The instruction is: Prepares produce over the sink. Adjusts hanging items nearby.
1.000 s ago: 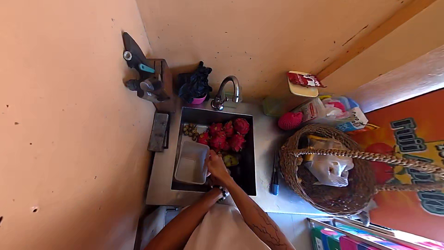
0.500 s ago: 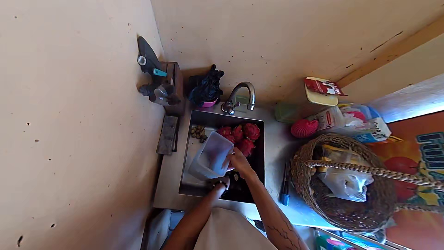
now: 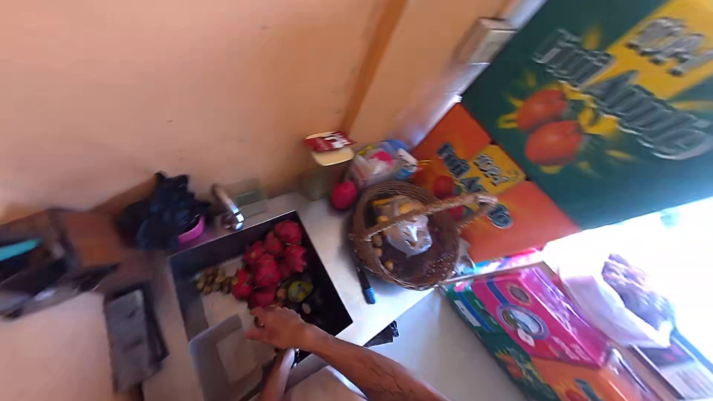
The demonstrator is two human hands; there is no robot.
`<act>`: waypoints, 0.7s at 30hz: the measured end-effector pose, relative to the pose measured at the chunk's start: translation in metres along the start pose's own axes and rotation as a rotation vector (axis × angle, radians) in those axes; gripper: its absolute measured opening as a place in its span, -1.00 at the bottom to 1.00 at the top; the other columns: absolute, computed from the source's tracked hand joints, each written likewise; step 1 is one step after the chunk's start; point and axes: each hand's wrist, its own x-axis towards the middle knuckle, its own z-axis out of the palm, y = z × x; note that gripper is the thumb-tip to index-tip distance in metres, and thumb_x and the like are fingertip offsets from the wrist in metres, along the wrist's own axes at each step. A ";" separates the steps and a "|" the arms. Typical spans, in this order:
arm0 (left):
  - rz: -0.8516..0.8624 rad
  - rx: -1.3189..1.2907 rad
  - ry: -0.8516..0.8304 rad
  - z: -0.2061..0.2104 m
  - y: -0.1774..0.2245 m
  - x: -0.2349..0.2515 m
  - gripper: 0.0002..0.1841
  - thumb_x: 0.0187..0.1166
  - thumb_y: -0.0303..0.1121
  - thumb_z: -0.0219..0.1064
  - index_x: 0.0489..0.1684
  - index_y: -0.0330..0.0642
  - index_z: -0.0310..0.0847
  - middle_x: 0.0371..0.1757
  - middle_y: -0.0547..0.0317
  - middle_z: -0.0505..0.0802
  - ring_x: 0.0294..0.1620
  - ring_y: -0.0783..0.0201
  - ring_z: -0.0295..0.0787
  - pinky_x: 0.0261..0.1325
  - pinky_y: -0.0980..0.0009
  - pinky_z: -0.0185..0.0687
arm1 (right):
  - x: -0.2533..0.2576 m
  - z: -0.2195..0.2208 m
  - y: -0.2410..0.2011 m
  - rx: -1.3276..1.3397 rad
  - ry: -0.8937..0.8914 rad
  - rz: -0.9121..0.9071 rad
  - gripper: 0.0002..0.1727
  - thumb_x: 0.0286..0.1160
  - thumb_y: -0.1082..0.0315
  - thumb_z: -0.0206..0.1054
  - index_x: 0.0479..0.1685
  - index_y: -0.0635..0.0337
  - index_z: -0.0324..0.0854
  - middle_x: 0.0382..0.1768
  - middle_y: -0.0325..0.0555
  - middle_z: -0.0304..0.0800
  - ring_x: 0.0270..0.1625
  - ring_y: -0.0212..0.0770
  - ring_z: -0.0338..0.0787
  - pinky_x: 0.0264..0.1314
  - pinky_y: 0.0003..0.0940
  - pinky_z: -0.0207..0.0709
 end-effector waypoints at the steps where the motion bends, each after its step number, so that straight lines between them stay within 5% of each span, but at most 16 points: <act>1: -0.319 0.071 0.039 -0.001 0.014 0.013 -0.61 0.81 -0.48 0.03 0.44 -0.64 0.40 0.44 -0.32 0.63 0.44 0.08 0.55 0.52 0.23 0.35 | -0.021 -0.016 0.002 -0.024 0.145 -0.012 -0.43 0.74 -0.08 0.19 0.57 0.07 0.54 0.28 0.12 0.78 0.29 0.16 0.78 0.33 0.32 0.58; 2: -0.391 0.154 0.119 0.001 0.012 0.033 -0.62 0.82 -0.41 0.03 0.38 -0.56 0.50 0.35 -0.32 0.68 0.39 -0.02 0.58 0.54 0.06 0.34 | -0.045 -0.033 0.008 -0.033 0.325 -0.008 -0.52 0.74 0.01 0.19 0.48 0.02 0.64 0.27 0.02 0.81 0.29 0.05 0.81 0.34 0.22 0.62; 4: -0.235 0.263 0.299 0.004 -0.006 0.075 -0.59 0.81 -0.31 0.05 -0.09 -0.54 0.74 -0.14 -0.32 0.83 -0.06 -0.11 0.75 0.21 -0.09 0.56 | -0.093 -0.068 0.033 -0.013 0.727 0.066 -0.64 0.72 0.19 0.17 0.24 0.10 0.78 0.13 -0.06 0.89 0.18 -0.09 0.87 0.30 0.02 0.71; 7: -0.090 0.162 0.363 0.009 0.001 0.084 -0.46 0.88 -0.26 -0.07 -0.56 -0.40 0.60 -0.64 0.17 0.60 -0.57 0.36 0.51 -0.31 0.38 0.51 | -0.148 -0.128 0.091 -0.078 0.983 0.503 -0.62 0.74 0.22 0.09 0.27 0.17 0.72 0.09 0.12 0.87 0.14 0.14 0.86 0.15 0.21 0.68; 8: -0.052 0.154 0.359 0.012 0.004 0.082 -0.48 0.88 -0.29 -0.08 -0.49 -0.43 0.62 -0.59 0.11 0.69 -0.51 0.31 0.63 -0.24 0.36 0.62 | -0.160 -0.145 0.113 -0.070 0.929 0.657 -0.59 0.75 0.19 0.08 0.33 0.18 0.67 0.21 0.20 0.80 0.27 0.25 0.78 0.24 0.30 0.61; 10: 0.026 0.209 0.215 0.012 0.001 0.079 -0.64 0.81 -0.47 -0.05 0.23 -0.59 0.57 0.08 -0.39 0.81 0.16 -0.16 0.78 0.36 -0.02 0.61 | -0.171 -0.167 0.153 0.021 0.768 0.859 -0.50 0.74 0.06 0.14 0.40 0.23 0.62 0.36 0.28 0.69 0.47 0.32 0.64 0.41 0.36 0.47; 11: 0.043 0.277 0.138 0.012 0.000 0.080 -0.57 0.72 -0.54 -0.03 0.51 -0.55 0.38 0.40 -0.52 0.64 0.46 -0.31 0.58 0.57 -0.14 0.40 | -0.171 -0.173 0.170 0.071 0.702 0.894 -0.44 0.71 -0.05 0.19 0.37 0.23 0.63 0.35 0.28 0.71 0.45 0.31 0.66 0.41 0.36 0.46; 12: 0.046 0.348 0.112 0.014 0.001 0.081 -0.49 0.61 -0.57 -0.02 0.58 -0.50 0.34 0.52 -0.53 0.53 0.59 -0.37 0.42 0.63 -0.23 0.24 | -0.167 -0.176 0.185 0.119 0.654 0.894 -0.38 0.66 -0.15 0.25 0.36 0.22 0.64 0.33 0.27 0.73 0.44 0.29 0.67 0.41 0.37 0.46; 15: -0.048 0.435 0.125 0.023 0.019 0.077 -0.52 0.62 -0.49 -0.13 0.48 -0.37 0.47 0.49 -0.44 0.56 0.60 -0.36 0.36 0.54 -0.42 0.12 | -0.150 -0.171 0.213 0.125 0.628 0.838 -0.44 0.59 -0.09 0.33 0.40 0.09 0.64 0.29 0.21 0.77 0.38 0.27 0.72 0.37 0.37 0.50; 18: -0.062 0.328 0.065 0.021 0.033 0.068 -0.55 0.86 -0.31 -0.14 0.42 -0.49 0.47 0.36 -0.41 0.67 0.44 -0.21 0.57 0.54 -0.12 0.36 | -0.155 -0.159 0.217 0.084 0.742 0.725 -0.53 0.59 0.02 0.32 0.35 0.06 0.68 0.15 0.17 0.84 0.26 0.23 0.79 0.32 0.33 0.56; 21: 0.123 0.169 -0.023 0.016 0.057 0.055 -0.65 0.73 -0.38 0.12 0.27 -0.49 0.61 0.18 -0.26 0.82 0.20 0.02 0.80 0.38 0.14 0.64 | -0.190 -0.153 0.173 0.207 0.898 0.347 -0.51 0.63 0.06 0.32 0.36 0.23 0.62 -0.14 0.06 0.85 -0.09 -0.01 0.84 0.11 0.04 0.68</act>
